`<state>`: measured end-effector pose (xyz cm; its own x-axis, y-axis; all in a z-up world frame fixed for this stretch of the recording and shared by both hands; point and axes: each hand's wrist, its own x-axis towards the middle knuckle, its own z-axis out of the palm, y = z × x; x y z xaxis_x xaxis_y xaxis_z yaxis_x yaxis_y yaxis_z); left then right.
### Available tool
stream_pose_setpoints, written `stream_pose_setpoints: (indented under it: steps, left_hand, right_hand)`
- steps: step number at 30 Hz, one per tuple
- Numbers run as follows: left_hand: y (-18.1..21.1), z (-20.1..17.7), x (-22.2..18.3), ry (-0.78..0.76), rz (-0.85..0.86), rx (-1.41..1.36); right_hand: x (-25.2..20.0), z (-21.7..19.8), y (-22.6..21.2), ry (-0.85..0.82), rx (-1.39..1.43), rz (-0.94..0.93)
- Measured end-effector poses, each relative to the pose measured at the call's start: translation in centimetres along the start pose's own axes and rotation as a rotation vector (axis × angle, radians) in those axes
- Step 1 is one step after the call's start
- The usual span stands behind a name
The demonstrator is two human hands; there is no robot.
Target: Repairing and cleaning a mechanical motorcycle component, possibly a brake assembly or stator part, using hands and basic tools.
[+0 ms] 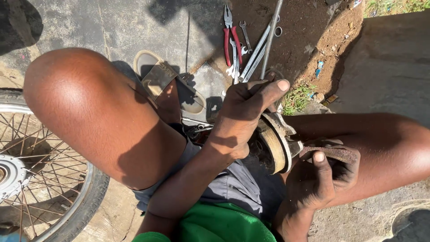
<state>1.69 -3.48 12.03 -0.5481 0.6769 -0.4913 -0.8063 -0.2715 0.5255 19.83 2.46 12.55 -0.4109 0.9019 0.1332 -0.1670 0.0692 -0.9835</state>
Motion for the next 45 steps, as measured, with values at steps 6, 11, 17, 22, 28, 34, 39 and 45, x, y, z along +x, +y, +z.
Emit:
stream_pose_setpoints:
  steps: [6,11,17,22,28,34,39,45]
  left_hand:
    - [-0.3,-1.0,0.1,0.05,-0.041,0.03]
    - [-0.4,-1.5,0.3,0.034,-0.003,-0.026]
    - [0.0,-1.1,-0.3,-0.012,0.06,0.057]
    - [0.9,-1.1,-3.0,-0.132,0.119,-0.019]
    - [2.9,0.1,-4.9,-0.155,0.257,0.325]
    - [2.6,0.0,-4.6,-0.158,0.331,0.358]
    - [0.8,-1.7,-3.2,-0.134,0.403,0.557]
    - [1.4,-1.7,-1.6,-0.086,0.332,0.693]
  right_hand:
    - [0.6,0.7,-1.2,-0.002,0.144,0.038]
    - [1.0,1.2,-1.6,-0.016,0.094,0.033]
    - [1.5,0.6,-0.7,0.043,0.095,0.066]
    - [2.4,0.7,-1.2,0.042,0.116,0.131]
    - [2.3,-2.8,-0.7,-0.047,0.151,0.091]
    - [2.9,0.7,-2.9,0.024,0.259,0.131]
    - [1.5,0.9,-2.0,0.016,0.103,0.069]
    - [-0.4,2.3,-1.5,-0.063,-0.196,-0.036]
